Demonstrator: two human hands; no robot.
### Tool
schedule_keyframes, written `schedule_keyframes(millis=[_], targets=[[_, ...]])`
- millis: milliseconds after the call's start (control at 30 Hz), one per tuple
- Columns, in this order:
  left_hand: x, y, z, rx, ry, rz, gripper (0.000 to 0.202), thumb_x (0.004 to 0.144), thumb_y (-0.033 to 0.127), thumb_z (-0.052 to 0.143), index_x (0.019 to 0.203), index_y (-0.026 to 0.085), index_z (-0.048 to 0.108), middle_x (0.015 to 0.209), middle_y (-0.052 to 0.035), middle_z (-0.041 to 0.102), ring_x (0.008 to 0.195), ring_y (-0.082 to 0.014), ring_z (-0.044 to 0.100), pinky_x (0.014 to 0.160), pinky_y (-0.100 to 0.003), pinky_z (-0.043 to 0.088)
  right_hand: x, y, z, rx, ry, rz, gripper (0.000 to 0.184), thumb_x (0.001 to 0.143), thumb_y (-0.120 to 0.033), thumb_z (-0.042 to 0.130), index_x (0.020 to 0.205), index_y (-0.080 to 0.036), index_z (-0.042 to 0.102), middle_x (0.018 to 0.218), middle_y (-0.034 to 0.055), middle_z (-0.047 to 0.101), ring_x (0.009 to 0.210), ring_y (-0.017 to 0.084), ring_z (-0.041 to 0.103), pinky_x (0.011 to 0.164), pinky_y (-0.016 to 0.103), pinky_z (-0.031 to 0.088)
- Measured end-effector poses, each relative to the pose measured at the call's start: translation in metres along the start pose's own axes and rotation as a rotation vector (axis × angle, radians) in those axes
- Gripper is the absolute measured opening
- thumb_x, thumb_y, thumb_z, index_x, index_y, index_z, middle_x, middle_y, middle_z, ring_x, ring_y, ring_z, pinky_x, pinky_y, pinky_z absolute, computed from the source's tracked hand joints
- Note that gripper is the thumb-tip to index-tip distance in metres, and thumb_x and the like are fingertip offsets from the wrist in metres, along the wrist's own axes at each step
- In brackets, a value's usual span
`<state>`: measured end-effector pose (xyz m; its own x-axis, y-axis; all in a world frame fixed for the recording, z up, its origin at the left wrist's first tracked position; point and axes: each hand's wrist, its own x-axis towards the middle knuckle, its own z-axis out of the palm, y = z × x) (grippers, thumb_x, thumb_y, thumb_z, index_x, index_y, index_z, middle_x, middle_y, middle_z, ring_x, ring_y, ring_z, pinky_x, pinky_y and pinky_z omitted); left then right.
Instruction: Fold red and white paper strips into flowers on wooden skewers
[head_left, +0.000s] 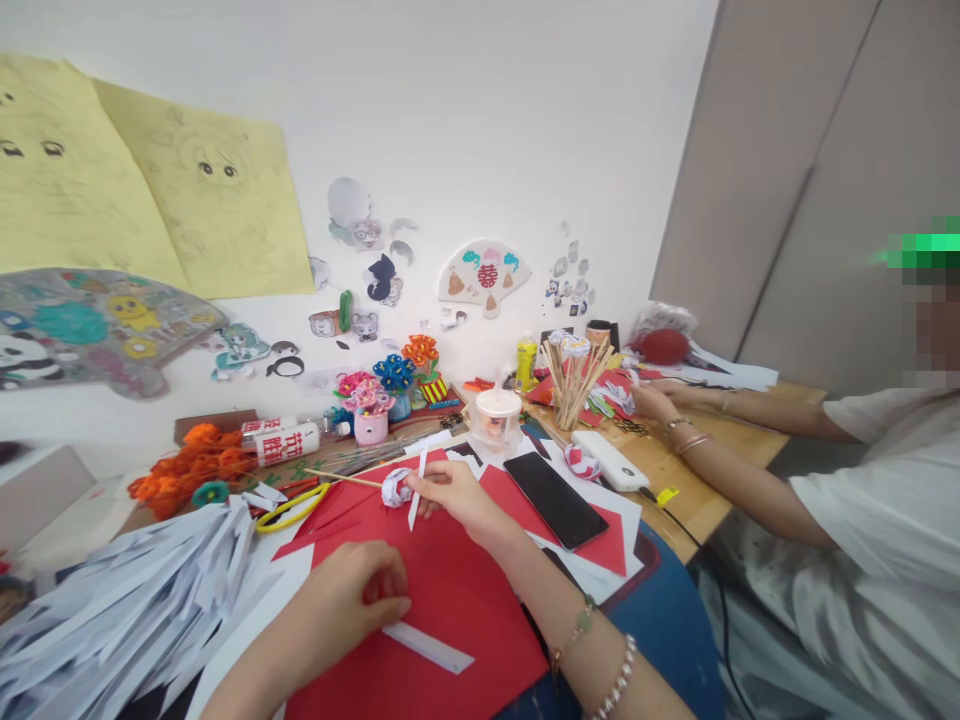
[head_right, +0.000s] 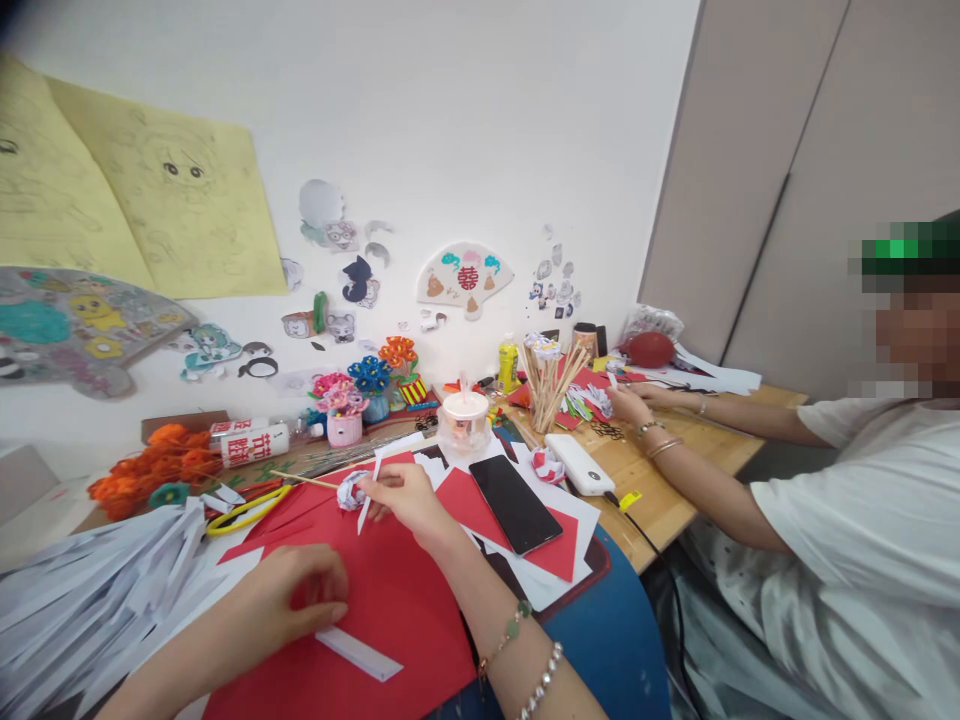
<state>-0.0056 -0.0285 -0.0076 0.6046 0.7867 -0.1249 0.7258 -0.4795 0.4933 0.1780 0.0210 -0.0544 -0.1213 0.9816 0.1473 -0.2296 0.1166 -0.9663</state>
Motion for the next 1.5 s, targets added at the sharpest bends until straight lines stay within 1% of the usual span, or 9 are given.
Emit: schedule_keyframes(millis=[133,300,433,733,867,1067,1167,1300,1500], targets=[[-0.004,-0.002,0.002,-0.042,-0.039,0.008,0.011,0.074,0.024,0.057,0.08,0.019,0.065,0.083,-0.0014,0.065,0.077,-0.0175,0.06,0.067,-0.026,0.044,0.0,0.0,0.0,-0.01,0.008,0.001,0.047,0.061,-0.059,0.077,0.071,-0.015,0.068,0.055,-0.0012,0.063,0.05,0.013,0.059,0.052,0.025,0.045],[-0.012,0.003,-0.005,-0.052,-0.118,0.0,0.016,0.069,0.022,0.061,0.085,0.021,0.064,0.093,-0.0005,0.064,0.086,-0.0186,0.057,0.076,-0.028,0.044,0.0,-0.001,0.0,-0.023,0.0,0.001,0.045,0.062,-0.06,0.077,0.071,-0.016,0.068,0.054,-0.0011,0.063,0.049,0.014,0.059,0.051,0.025,0.044],[-0.014,0.008,-0.007,-0.057,-0.16,-0.044,0.023,0.065,0.019,0.063,0.087,0.021,0.062,0.098,0.0005,0.061,0.091,-0.0191,0.055,0.081,-0.029,0.043,0.001,0.0,0.0,-0.034,-0.009,0.003,0.045,0.062,-0.06,0.077,0.069,-0.017,0.068,0.051,-0.0019,0.061,0.047,0.014,0.057,0.051,0.026,0.044],[-0.008,0.002,0.0,-0.014,-0.143,0.018,0.013,0.068,0.02,0.059,0.081,0.021,0.06,0.094,0.0002,0.061,0.091,-0.0187,0.053,0.078,-0.028,0.041,0.0,0.002,0.0,-0.061,-0.026,0.028,0.043,0.063,-0.059,0.077,0.071,-0.017,0.07,0.05,-0.002,0.061,0.046,0.013,0.054,0.05,0.026,0.043],[-0.009,0.001,0.001,-0.025,-0.125,0.001,0.014,0.068,0.022,0.06,0.081,0.02,0.059,0.095,-0.0007,0.061,0.09,-0.0191,0.053,0.077,-0.028,0.041,-0.001,0.002,0.0,-0.07,-0.025,0.026,0.042,0.064,-0.058,0.077,0.071,-0.017,0.07,0.05,-0.0018,0.061,0.047,0.014,0.055,0.051,0.026,0.043],[-0.01,0.003,0.002,-0.064,-0.093,-0.028,0.013,0.068,0.021,0.058,0.081,0.019,0.056,0.092,-0.0008,0.061,0.086,-0.0182,0.054,0.073,-0.027,0.041,-0.002,-0.001,0.001,-0.094,-0.027,0.029,0.04,0.065,-0.056,0.077,0.069,-0.017,0.069,0.049,-0.0017,0.06,0.046,0.013,0.054,0.05,0.026,0.042],[-0.01,0.005,0.002,-0.072,-0.093,-0.049,0.011,0.072,0.024,0.057,0.082,0.019,0.057,0.09,-0.001,0.061,0.082,-0.0178,0.055,0.069,-0.027,0.041,-0.002,-0.001,0.002,-0.107,-0.032,0.031,0.04,0.066,-0.056,0.076,0.067,-0.017,0.068,0.048,-0.0021,0.059,0.045,0.013,0.053,0.049,0.025,0.041],[-0.009,0.007,0.002,-0.067,-0.094,-0.056,0.013,0.072,0.023,0.056,0.084,0.019,0.058,0.087,-0.0003,0.06,0.077,-0.0171,0.054,0.064,-0.026,0.038,-0.004,-0.001,0.002,-0.123,-0.031,0.034,0.039,0.067,-0.055,0.075,0.067,-0.017,0.067,0.048,-0.0031,0.058,0.045,0.012,0.053,0.049,0.024,0.041],[-0.007,0.004,0.003,-0.027,-0.044,-0.043,0.011,0.071,0.022,0.055,0.081,0.019,0.057,0.087,0.0002,0.059,0.079,-0.0178,0.054,0.066,-0.026,0.036,-0.003,-0.003,0.002,-0.148,-0.035,0.043,0.04,0.067,-0.054,0.075,0.068,-0.015,0.066,0.047,-0.0034,0.057,0.045,0.011,0.054,0.049,0.023,0.041]])
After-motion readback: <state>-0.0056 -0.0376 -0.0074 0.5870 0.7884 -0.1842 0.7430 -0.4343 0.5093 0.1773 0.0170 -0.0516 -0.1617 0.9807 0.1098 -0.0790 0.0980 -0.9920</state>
